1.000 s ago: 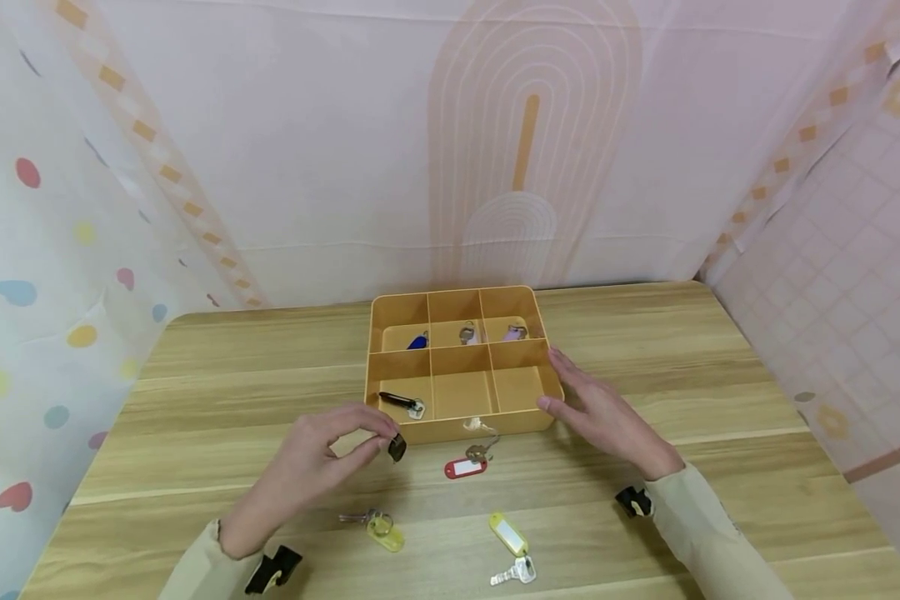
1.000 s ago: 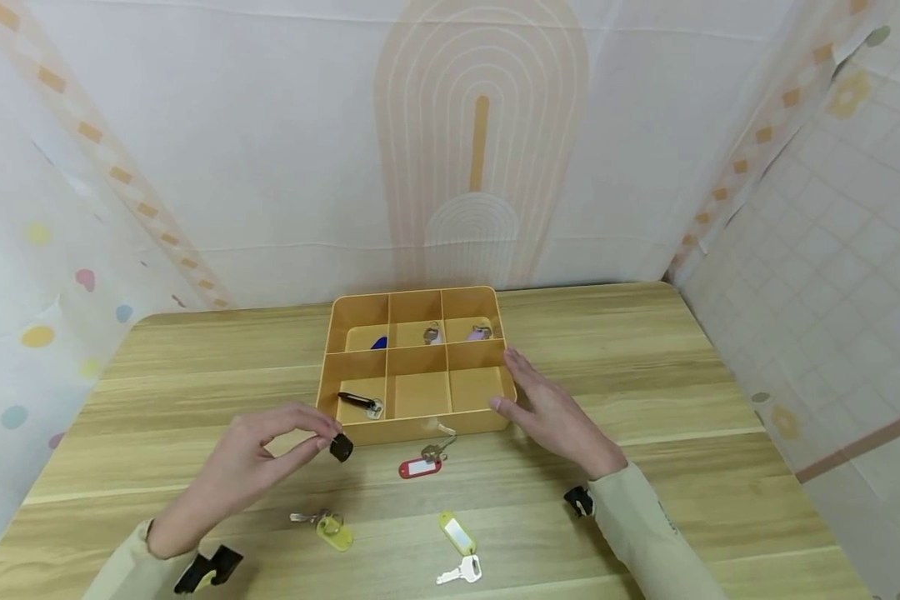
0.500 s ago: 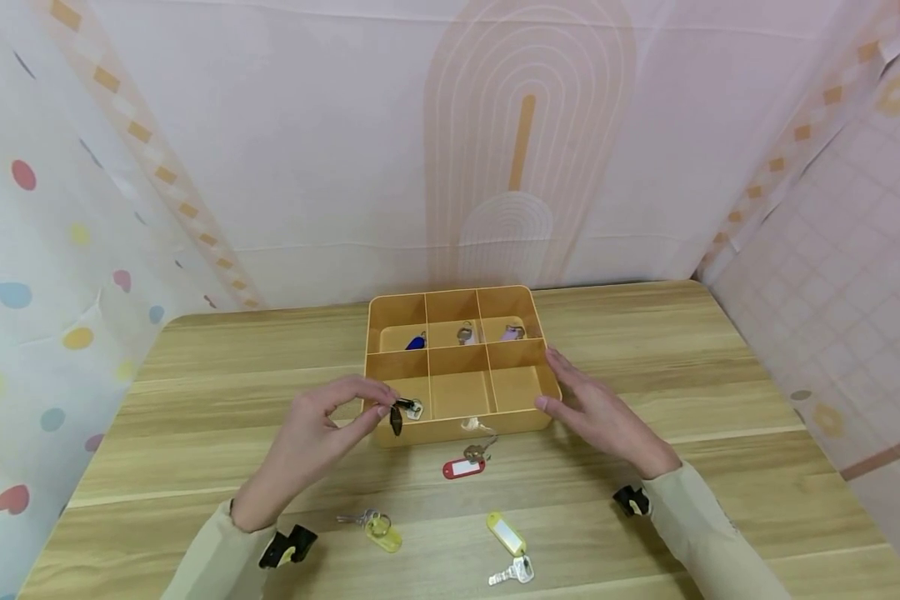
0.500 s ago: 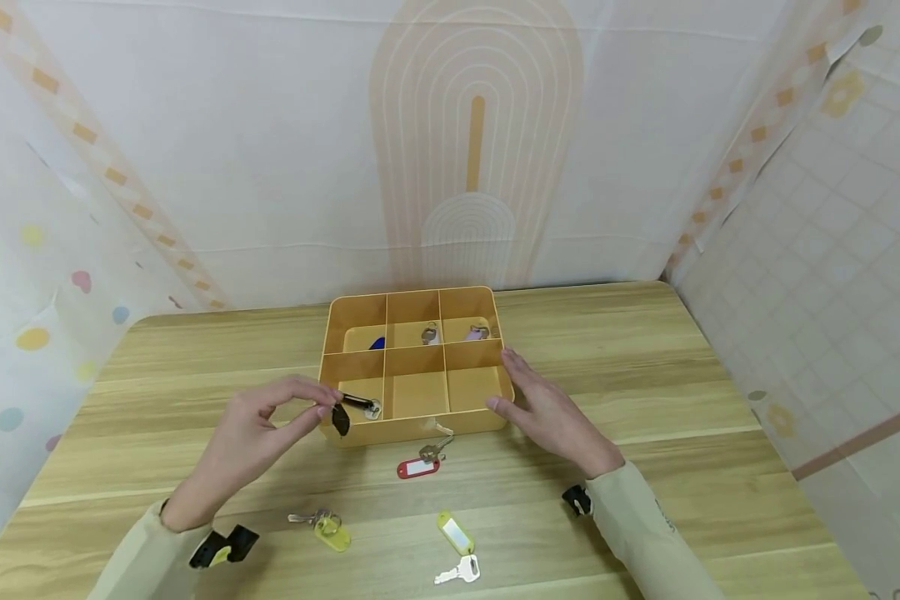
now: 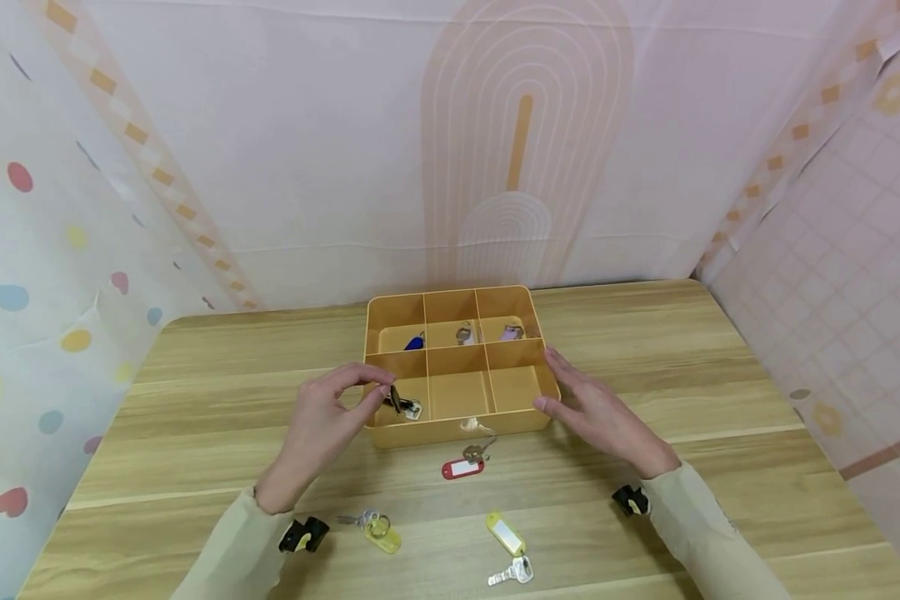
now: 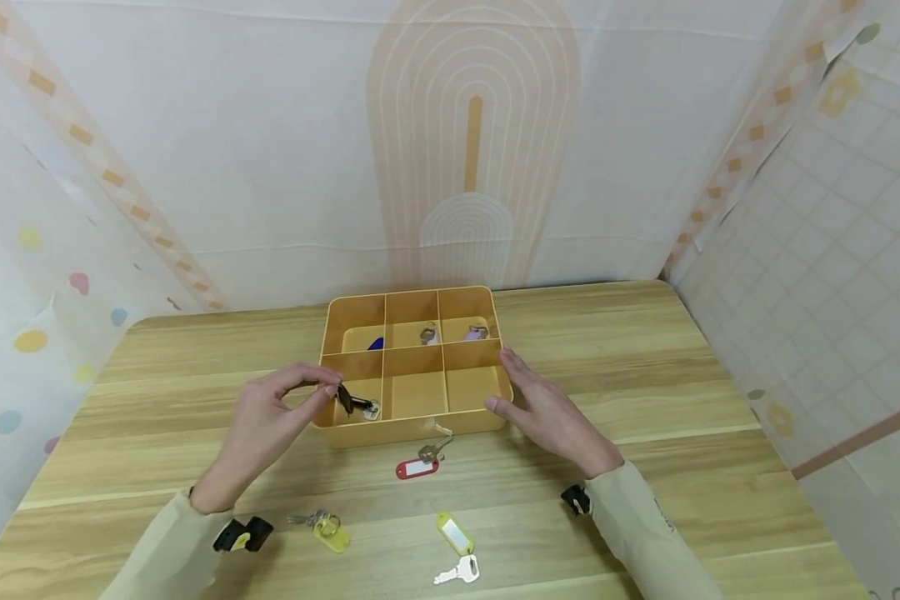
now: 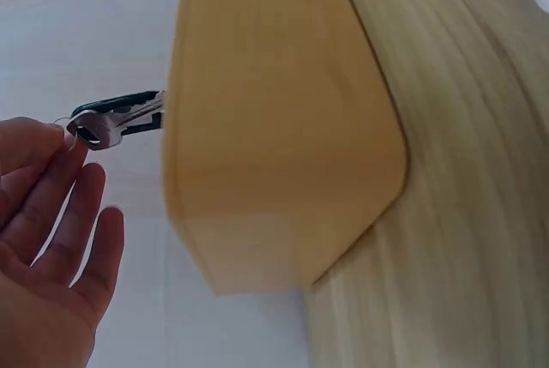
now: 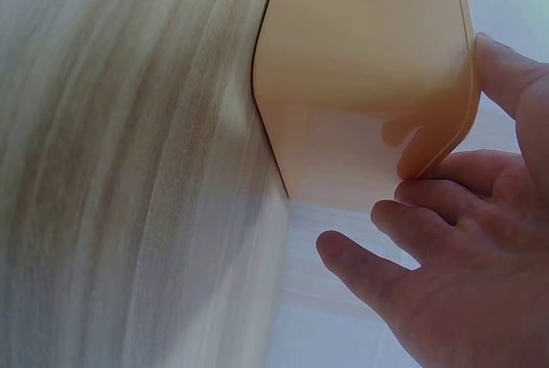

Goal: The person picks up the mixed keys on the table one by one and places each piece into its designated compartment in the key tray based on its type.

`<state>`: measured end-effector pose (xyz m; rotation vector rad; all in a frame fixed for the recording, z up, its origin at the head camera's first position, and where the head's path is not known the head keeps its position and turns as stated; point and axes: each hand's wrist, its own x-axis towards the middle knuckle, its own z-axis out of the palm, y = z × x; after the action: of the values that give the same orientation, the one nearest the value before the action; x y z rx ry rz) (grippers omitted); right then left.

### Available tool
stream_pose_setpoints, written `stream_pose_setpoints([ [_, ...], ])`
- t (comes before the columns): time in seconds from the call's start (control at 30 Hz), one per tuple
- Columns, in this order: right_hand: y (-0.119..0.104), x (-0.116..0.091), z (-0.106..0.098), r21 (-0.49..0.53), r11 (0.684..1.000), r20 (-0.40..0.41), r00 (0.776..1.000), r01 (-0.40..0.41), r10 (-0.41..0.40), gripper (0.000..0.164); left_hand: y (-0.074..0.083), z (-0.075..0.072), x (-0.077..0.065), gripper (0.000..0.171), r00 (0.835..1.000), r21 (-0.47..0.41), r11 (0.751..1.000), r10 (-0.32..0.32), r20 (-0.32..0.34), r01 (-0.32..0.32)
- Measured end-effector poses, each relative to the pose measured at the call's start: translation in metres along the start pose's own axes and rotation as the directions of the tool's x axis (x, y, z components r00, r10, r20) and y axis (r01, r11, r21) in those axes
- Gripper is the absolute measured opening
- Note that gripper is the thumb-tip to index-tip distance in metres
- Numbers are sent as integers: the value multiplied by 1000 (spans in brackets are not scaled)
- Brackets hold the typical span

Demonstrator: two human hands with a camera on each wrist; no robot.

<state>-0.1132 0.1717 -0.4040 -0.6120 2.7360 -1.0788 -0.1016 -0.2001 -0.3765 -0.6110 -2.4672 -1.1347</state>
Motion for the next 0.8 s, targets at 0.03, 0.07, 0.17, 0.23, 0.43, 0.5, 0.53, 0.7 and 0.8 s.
stream_pose_setpoints([
  [0.03, 0, 0, 0, 0, 1000, 0, 1000, 0, 0, 82, -1, 1, 0, 16, 1000, 6, 1000, -7, 1, 7],
  [0.07, 0, 0, 0, 1, 1000, -2, 1000, 0, 0, 82, -3, 2, 0, 17, 1000, 13, 1000, -14, 3, 14],
  [0.17, 1, 0, 1, 0, 1000, -5, 1000, 6, -6, 82, -7, 5, -1, 19, 999, 19, 999, -32, 9, 32],
  [0.23, 2, 0, 1, -1, 1000, -10, 1000, 14, -14, 82, -10, 7, -2, 20, 999, 19, 999, -43, 16, 43],
  [0.43, 3, 0, 2, -2, 1000, -21, 1000, 22, -22, 81, -16, 10, -3, 18, 998, 26, 999, -45, 38, 44],
  [0.5, 3, 0, 2, -4, 1000, -20, 1000, 18, -18, 81, -18, 10, -3, 18, 998, 22, 999, -46, 45, 45],
  [0.53, 3, 0, 2, -4, 1000, -19, 1000, 18, -19, 81, -19, 11, -3, 18, 998, 23, 999, -44, 48, 43],
  [0.7, 3, 1, 2, -3, 1000, -14, 1000, 19, -19, 81, -24, 12, -4, 18, 997, 27, 999, -45, 56, 44],
  [0.8, 3, 1, 2, -4, 1000, -13, 1000, 19, -19, 81, -26, 14, -4, 17, 998, 42, 999, -36, 59, 34],
])
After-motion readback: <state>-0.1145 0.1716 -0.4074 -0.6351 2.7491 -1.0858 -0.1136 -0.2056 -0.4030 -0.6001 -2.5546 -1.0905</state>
